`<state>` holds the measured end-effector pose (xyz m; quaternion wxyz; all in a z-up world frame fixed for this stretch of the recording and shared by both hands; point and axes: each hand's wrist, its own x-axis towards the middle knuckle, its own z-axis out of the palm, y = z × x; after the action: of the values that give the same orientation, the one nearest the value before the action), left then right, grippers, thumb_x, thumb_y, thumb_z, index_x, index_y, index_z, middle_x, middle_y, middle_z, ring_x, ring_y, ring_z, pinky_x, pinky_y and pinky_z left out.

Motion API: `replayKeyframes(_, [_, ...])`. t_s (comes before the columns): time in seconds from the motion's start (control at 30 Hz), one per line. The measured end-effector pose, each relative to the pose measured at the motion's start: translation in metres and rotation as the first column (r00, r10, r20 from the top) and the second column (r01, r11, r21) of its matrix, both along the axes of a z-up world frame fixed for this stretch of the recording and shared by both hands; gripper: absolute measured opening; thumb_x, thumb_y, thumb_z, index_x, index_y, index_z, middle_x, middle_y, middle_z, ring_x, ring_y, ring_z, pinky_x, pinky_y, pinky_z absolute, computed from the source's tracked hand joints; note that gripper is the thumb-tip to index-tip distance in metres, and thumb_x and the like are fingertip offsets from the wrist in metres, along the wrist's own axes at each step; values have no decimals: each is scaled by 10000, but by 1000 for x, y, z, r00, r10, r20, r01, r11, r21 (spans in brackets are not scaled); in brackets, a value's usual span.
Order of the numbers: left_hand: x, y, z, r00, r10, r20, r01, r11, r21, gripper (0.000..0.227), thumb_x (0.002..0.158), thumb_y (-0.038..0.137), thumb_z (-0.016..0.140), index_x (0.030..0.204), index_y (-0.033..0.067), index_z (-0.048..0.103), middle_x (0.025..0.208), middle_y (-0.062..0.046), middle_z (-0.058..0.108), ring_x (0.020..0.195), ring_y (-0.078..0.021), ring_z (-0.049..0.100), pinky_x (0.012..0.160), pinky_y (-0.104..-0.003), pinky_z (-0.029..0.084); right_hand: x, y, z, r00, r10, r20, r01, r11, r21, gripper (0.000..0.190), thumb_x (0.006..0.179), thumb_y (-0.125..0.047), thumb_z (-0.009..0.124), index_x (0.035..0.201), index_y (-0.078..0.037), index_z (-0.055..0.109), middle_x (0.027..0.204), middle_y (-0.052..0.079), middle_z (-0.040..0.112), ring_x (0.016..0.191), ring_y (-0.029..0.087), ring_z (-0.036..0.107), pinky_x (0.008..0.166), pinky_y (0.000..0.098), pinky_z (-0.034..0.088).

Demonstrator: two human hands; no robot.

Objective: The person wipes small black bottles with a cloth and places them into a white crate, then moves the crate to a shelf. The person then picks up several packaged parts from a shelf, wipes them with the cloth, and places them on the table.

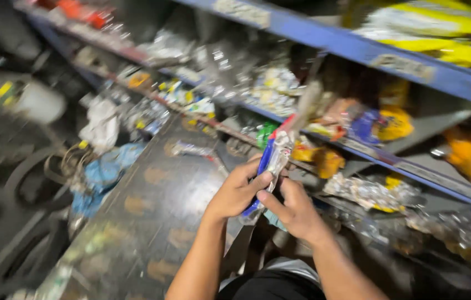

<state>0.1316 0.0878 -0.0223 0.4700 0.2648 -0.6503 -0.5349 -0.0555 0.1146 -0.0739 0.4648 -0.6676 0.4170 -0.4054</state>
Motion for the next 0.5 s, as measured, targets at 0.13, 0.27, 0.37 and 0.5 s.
replayKeyframes(0.13, [37,23,-17,993,102,62,-94,988,-120,251,1068,197,546,1016,-2,690,1005,-172,659,1019,-349,587,980,-508,457,47,3,50,973,224,48,-227,972,63,286,938,-271,705,802,-20,697,698,44,674,716,150,542,688,410,544])
replayKeyframes(0.27, [72,47,-36,980,183,73,-177,980,-86,214,1029,169,607,1097,-4,713,1087,-195,699,1071,-385,634,989,-536,470,76,7,21,931,321,-175,-293,942,167,430,926,-299,721,631,-7,609,493,36,548,564,144,491,536,340,446])
replayKeyframes(0.37, [87,62,-53,931,357,70,-355,934,-45,201,985,165,679,1131,48,752,1109,-148,729,1092,-341,669,994,-505,493,101,7,7,899,311,-310,-258,945,200,332,878,-264,732,726,14,633,559,125,602,614,173,570,596,372,505])
replayKeyframes(0.5, [102,67,-72,764,638,97,-640,768,-11,224,936,166,752,1148,98,780,1123,-125,762,1103,-335,701,996,-466,513,135,4,14,899,278,-340,-217,954,208,300,855,-270,735,975,-4,666,877,207,772,929,330,770,879,459,601])
